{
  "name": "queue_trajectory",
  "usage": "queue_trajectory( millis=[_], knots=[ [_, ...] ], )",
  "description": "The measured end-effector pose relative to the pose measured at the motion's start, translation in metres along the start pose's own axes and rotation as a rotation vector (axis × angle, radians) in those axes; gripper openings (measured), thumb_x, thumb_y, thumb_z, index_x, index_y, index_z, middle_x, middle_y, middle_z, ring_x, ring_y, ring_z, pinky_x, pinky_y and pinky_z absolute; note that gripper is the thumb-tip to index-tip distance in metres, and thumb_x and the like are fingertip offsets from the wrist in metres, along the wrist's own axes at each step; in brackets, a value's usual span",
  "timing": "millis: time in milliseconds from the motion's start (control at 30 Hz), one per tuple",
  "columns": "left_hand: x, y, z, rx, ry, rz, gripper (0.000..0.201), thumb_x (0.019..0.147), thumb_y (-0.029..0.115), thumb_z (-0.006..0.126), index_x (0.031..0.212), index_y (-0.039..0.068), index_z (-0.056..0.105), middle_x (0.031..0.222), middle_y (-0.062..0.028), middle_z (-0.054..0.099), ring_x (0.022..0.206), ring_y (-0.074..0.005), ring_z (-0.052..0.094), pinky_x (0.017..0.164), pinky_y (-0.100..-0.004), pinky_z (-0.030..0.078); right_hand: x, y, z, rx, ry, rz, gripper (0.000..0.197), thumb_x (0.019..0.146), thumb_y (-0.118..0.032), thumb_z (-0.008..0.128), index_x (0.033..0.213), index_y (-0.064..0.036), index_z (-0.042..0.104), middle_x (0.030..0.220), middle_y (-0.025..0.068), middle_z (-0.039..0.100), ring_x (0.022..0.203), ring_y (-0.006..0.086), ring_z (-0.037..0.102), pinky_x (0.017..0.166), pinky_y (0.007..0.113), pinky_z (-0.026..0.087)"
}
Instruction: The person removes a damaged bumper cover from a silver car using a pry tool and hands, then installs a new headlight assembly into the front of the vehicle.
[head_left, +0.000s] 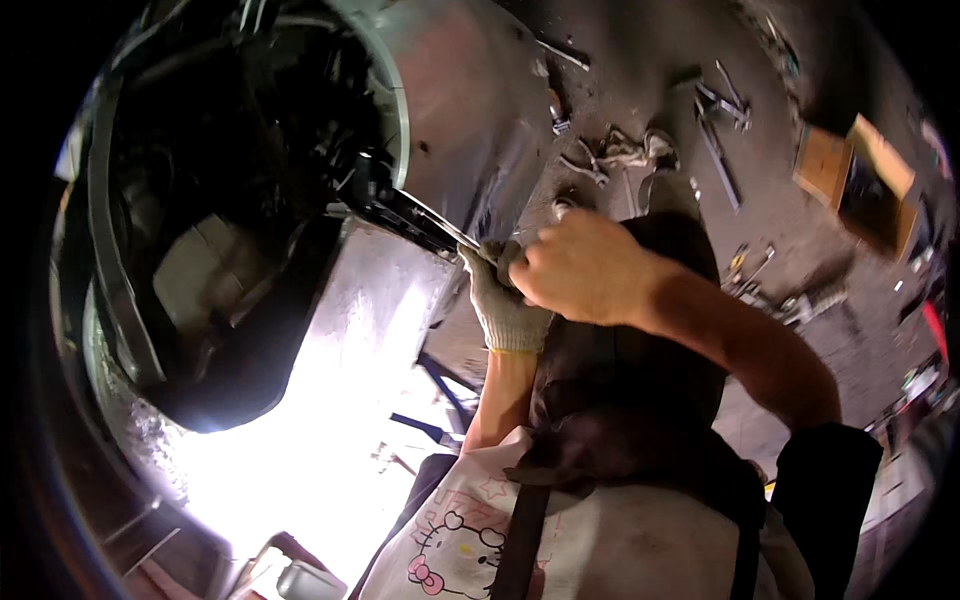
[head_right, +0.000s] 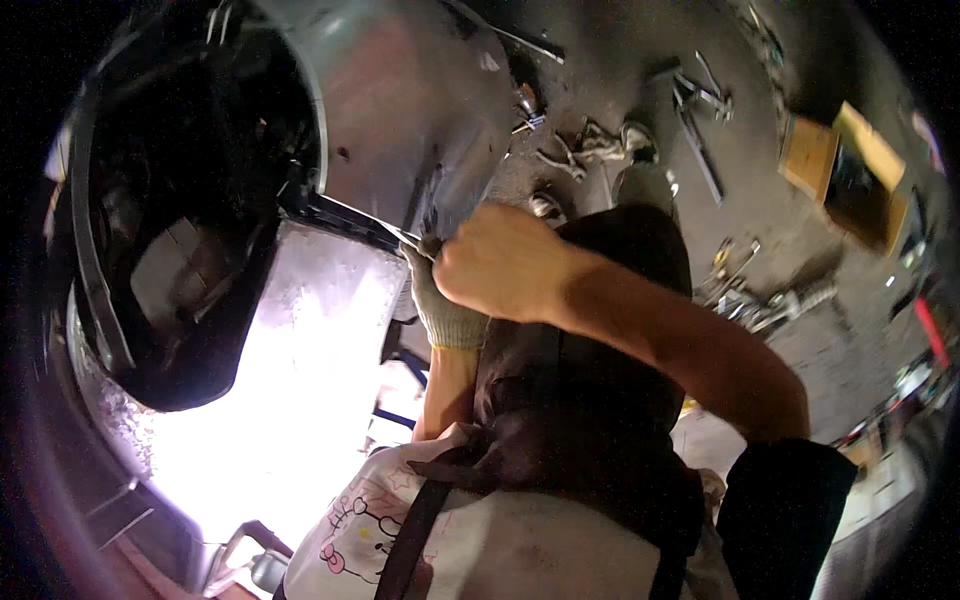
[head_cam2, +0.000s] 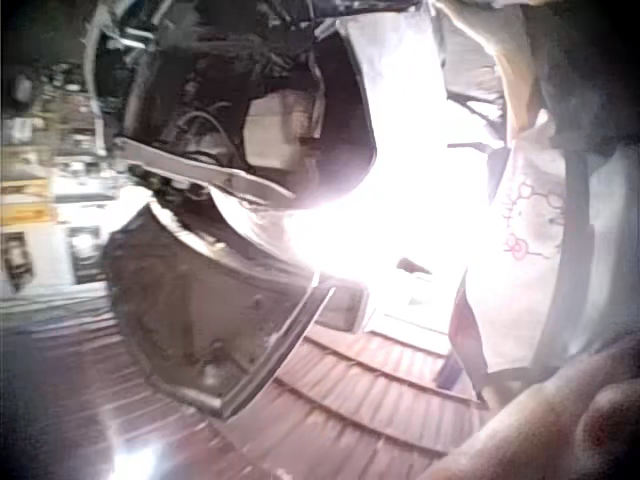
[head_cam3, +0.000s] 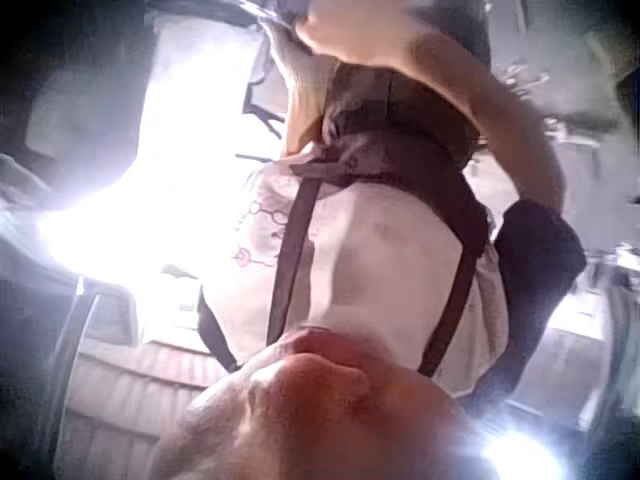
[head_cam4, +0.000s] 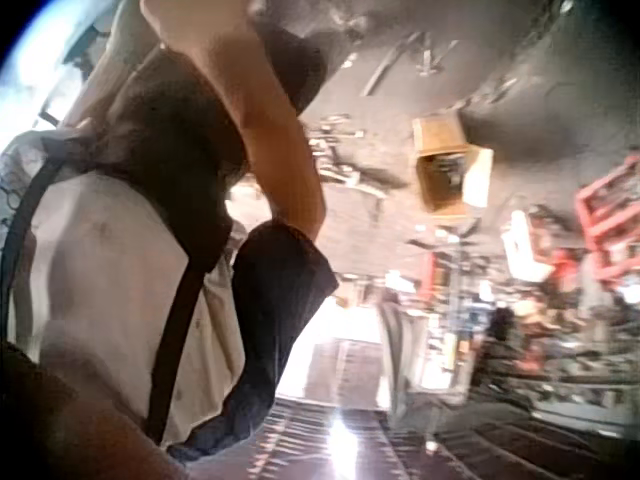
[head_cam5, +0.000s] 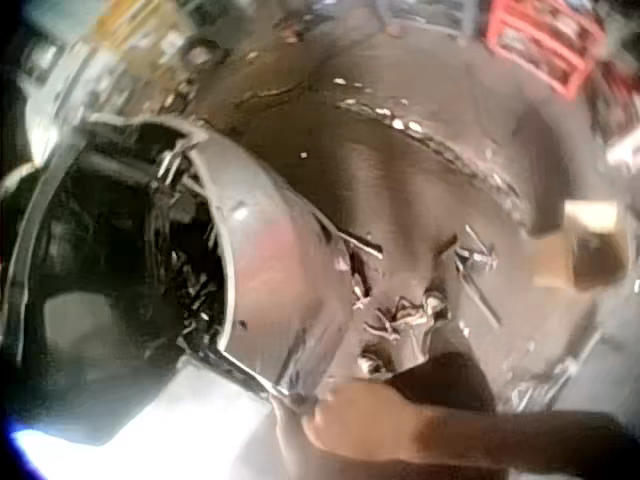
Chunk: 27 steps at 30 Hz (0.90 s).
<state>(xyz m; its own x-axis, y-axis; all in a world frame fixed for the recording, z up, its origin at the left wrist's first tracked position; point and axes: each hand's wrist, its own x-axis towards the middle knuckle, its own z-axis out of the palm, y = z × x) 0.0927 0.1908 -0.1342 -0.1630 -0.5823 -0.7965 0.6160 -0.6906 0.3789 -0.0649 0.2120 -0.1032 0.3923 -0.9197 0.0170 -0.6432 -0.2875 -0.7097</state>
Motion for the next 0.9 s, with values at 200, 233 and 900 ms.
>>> queue_trajectory(
  millis=[200,233,900],
  knots=[
    [0.022,0.030,-0.043,2.046,-0.349,0.895,0.037,0.083,0.041,0.063,0.097,0.008,0.055,0.091,-0.0051,0.061,0.087,-0.0188,0.058,0.079,-0.0336,0.046,0.005,-0.002,0.025,-0.014,0.383,0.141,0.010,0.069,-0.014,0.061,0.063,-0.0096,0.068,0.067,0.0072,0.067,0.067,0.0241,0.067,0.056,0.036,0.051],
    [0.026,0.038,-0.054,2.319,-0.360,0.983,0.041,0.080,0.039,0.066,0.103,0.007,0.054,0.096,-0.0057,0.061,0.091,-0.0196,0.058,0.080,-0.0351,0.046,0.007,-0.002,0.026,0.001,0.377,0.161,0.016,0.068,-0.020,0.062,0.061,-0.0067,0.062,0.057,0.0103,0.061,0.057,0.0262,0.064,0.049,0.038,0.049],
    [0.070,0.004,-0.046,1.747,0.133,0.686,0.034,0.087,0.034,0.054,0.100,0.003,0.062,0.097,-0.0143,0.067,0.089,-0.0257,0.064,0.077,-0.0349,0.052,0.024,-0.038,0.032,-0.676,-0.100,0.030,0.011,0.075,-0.017,0.061,0.076,-0.0137,0.072,0.076,-0.0002,0.069,0.074,0.0191,0.065,0.064,0.038,0.050]
  ],
)
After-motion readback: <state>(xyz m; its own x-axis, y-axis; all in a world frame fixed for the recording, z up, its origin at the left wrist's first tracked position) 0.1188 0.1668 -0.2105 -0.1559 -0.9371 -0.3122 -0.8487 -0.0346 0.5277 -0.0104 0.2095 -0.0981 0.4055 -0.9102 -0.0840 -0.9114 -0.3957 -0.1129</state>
